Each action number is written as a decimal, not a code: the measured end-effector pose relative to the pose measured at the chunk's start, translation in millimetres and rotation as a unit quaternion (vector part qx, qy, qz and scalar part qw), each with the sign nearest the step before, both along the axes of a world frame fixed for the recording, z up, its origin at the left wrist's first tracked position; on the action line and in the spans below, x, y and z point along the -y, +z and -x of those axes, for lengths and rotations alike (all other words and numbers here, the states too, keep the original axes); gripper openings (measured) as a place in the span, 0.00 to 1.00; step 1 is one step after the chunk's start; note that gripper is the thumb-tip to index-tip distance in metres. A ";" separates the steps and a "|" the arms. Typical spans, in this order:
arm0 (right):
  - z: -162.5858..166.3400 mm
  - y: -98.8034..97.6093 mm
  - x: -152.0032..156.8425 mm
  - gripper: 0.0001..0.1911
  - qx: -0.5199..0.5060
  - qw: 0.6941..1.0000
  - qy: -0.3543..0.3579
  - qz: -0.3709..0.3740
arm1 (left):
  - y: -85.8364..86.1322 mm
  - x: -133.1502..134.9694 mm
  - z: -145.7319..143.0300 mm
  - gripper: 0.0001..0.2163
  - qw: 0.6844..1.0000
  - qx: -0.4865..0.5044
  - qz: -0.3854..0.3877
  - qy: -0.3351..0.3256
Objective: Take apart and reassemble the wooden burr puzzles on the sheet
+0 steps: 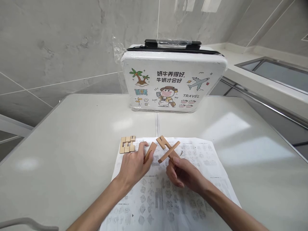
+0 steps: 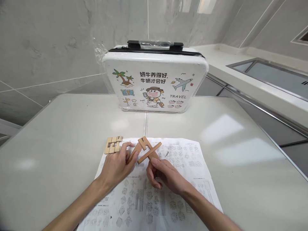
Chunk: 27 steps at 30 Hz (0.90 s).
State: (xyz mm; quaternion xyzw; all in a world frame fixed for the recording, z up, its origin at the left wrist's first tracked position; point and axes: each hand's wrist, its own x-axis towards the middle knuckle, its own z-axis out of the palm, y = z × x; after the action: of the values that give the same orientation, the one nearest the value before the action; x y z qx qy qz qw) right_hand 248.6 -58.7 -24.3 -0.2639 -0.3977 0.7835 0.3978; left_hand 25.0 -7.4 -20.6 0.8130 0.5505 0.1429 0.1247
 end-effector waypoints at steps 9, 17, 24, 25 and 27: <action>0.2 3.6 0.5 0.31 0.020 1.000 0.018 -0.005 | 7.9 -1.4 1.0 0.14 0.999 -0.044 -0.007 0.021; 0.0 4.5 -0.2 0.30 0.007 0.999 0.048 -0.015 | 14.6 -3.0 1.1 0.11 0.999 0.005 0.037 0.032; -3.2 8.7 0.1 0.32 0.051 0.994 0.083 -0.038 | 31.1 0.0 -1.5 0.22 0.935 0.300 0.189 0.008; -3.4 9.0 0.3 0.32 0.061 0.993 0.095 -0.043 | 33.7 0.1 -1.8 0.24 0.910 0.348 0.226 -0.003; -2.9 9.9 0.9 0.32 0.080 0.988 0.118 -0.050 | 37.2 0.2 -1.9 0.25 0.862 0.410 0.297 -0.025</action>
State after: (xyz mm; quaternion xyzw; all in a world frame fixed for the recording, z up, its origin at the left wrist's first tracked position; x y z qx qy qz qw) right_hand 251.5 -59.6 -14.4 -0.2561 -0.4954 0.7807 0.2820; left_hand 26.9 -7.6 16.5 0.6194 0.4455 0.2895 0.5780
